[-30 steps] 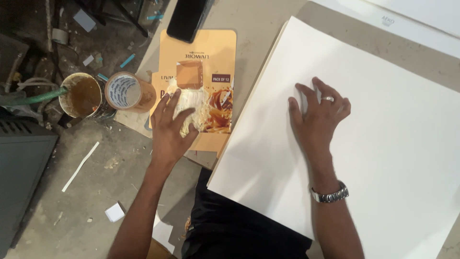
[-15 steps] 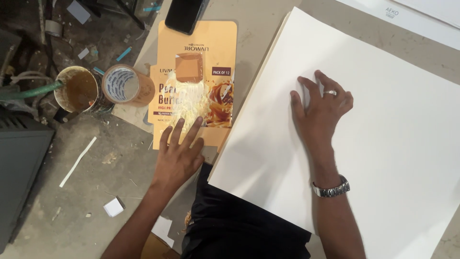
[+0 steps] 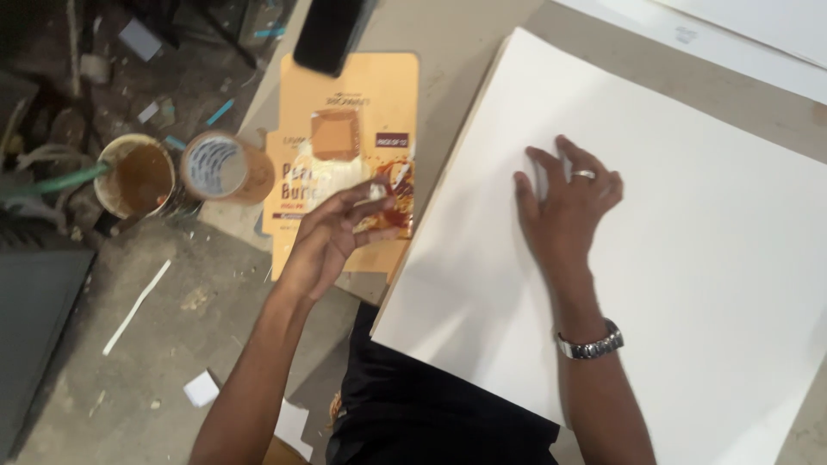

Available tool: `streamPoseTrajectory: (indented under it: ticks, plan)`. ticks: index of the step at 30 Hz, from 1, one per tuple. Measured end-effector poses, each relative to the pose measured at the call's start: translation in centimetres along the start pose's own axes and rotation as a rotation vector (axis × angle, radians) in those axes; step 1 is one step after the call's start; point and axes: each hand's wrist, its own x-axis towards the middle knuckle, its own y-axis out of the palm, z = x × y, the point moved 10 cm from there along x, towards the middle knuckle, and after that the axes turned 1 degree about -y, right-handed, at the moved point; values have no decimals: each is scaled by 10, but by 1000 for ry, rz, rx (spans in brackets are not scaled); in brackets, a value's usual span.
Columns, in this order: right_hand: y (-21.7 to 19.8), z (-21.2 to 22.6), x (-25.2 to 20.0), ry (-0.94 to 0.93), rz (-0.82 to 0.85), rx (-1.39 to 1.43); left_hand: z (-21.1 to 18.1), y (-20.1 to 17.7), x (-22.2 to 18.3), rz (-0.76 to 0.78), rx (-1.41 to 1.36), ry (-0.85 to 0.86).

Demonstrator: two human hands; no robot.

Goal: The recorder is organizing or preparing large sheets of white paper on a workbench, possibly for packaging or manufacturing.

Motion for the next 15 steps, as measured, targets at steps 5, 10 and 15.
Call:
streamPoseTrajectory:
  ticks: [5, 10, 15]
  plan:
    - [4, -6, -1, 40, -10, -46, 1, 23, 85, 84, 196, 11]
    - [4, -1, 3, 57, 42, -41, 9, 36, 188, 137, 601, 94]
    - [8, -3, 3, 64, 60, -60, 17, 43, 254, 165, 684, 131]
